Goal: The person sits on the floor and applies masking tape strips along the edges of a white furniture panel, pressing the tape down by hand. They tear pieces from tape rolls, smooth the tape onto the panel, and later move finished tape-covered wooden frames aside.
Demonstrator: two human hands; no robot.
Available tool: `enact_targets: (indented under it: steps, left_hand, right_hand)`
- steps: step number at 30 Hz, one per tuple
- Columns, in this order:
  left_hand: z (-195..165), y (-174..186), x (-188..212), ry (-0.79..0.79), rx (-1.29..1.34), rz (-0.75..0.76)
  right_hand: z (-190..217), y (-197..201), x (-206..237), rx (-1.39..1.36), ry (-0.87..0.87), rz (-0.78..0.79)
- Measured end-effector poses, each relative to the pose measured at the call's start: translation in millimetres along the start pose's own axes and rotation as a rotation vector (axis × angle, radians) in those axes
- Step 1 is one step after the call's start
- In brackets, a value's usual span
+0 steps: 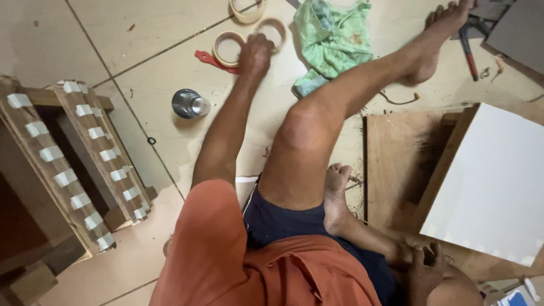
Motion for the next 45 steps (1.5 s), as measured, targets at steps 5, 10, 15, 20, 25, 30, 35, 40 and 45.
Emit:
enact_targets:
  steps: [5,10,15,20,25,30,35,40,45]
  left_hand:
    - [-21.5,7.3,67.5,0.05,0.651,-0.296]
    - [-43.9,38.2,124.8,0.207,0.835,-0.279]
    - [-56.2,57.1,145.9,0.296,0.997,-0.231]
    - [-70.0,70.0,155.1,0.215,0.99,-0.265]
    - [-88.8,107.5,160.7,0.043,0.777,-0.357]
    - [-105.7,168.0,157.4,-0.191,0.464,-0.43]
    - [-132.9,221.0,166.5,-0.359,0.357,-0.413]
    - [-172.0,238.0,186.5,-0.454,0.402,-0.359]
    - [-221.1,220.9,209.4,-0.565,0.517,-0.237]
  right_hand:
    - [-0.5,-1.6,-2.5,0.072,0.038,0.005]
    - [4.6,-1.0,-7.7,0.104,0.096,0.042]
    - [12.8,-1.6,-8.4,0.082,0.067,0.094]
    - [20.8,-10.3,-2.8,0.085,-0.03,0.15]
    - [52.9,-40.2,19.2,0.153,0.065,0.241]
    - [139.6,-74.6,27.0,0.114,0.275,0.317]
    - [257.4,-79.6,28.7,-0.063,0.597,0.229]
    - [346.8,-62.8,41.6,-0.196,0.888,0.113]
    - [366.2,-54.1,46.3,-0.296,0.954,0.1]
Point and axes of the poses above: each hand's wrist, its own x-axis away from the middle knuckle, its own y-axis out of the back of the hand, z = x × y, the point moved 2 cm from there along -x, towards the middle knuckle, and after that the axes turned 5 degrees about -y, right-handed, at the moved point
